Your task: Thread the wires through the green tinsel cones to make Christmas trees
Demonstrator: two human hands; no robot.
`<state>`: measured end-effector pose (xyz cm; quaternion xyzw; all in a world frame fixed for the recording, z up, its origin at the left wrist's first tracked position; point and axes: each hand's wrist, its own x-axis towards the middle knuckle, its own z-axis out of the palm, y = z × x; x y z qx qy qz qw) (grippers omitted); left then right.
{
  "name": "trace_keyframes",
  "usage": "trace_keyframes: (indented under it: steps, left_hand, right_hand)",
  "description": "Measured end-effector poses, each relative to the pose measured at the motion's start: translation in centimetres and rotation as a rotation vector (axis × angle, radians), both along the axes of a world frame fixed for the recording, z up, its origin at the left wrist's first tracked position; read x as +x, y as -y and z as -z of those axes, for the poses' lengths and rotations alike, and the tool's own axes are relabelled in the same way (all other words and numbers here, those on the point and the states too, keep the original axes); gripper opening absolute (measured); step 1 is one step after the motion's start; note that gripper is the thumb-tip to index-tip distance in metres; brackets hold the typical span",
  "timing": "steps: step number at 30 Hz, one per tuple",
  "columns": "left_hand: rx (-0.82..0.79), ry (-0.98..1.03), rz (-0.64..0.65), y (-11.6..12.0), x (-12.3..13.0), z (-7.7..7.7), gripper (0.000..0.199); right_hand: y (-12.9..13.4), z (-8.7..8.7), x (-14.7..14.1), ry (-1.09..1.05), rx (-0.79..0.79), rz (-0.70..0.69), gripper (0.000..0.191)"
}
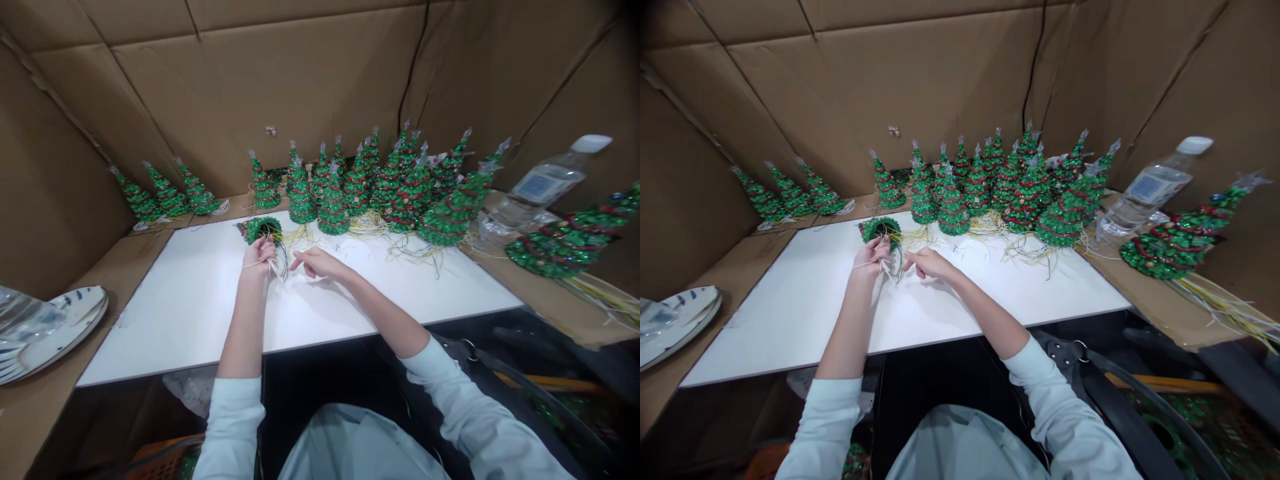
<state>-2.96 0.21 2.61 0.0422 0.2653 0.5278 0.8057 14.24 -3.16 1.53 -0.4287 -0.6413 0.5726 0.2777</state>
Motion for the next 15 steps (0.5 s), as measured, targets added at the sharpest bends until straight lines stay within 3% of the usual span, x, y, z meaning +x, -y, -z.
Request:
trace_keyframes:
  steps: [3,8,11,15]
  left_hand:
    - [-0.019,-0.051,0.149,0.0,-1.7,-0.2,0.027]
    - [-0.016,-0.115,0.204,0.2,-2.3,-0.4,0.02]
    - [-0.012,-0.212,0.173,0.3,-2.4,-0.6,0.017]
    - [-0.026,-0.313,0.17,0.1,-3.1,-0.8,0.021]
  right_hand:
    - [0.0,-1.7,1.1,-0.205,-0.137,-0.032,0.041]
    - [-0.9,-5.7,1.4,-0.594,-0.178,0.042,0.03]
    - [-2.0,-6.9,-1.6,-0.476,-0.197,0.093,0.018]
    - [-3.3,-5.5,-7.0,-0.114,-0.274,0.171,0.009]
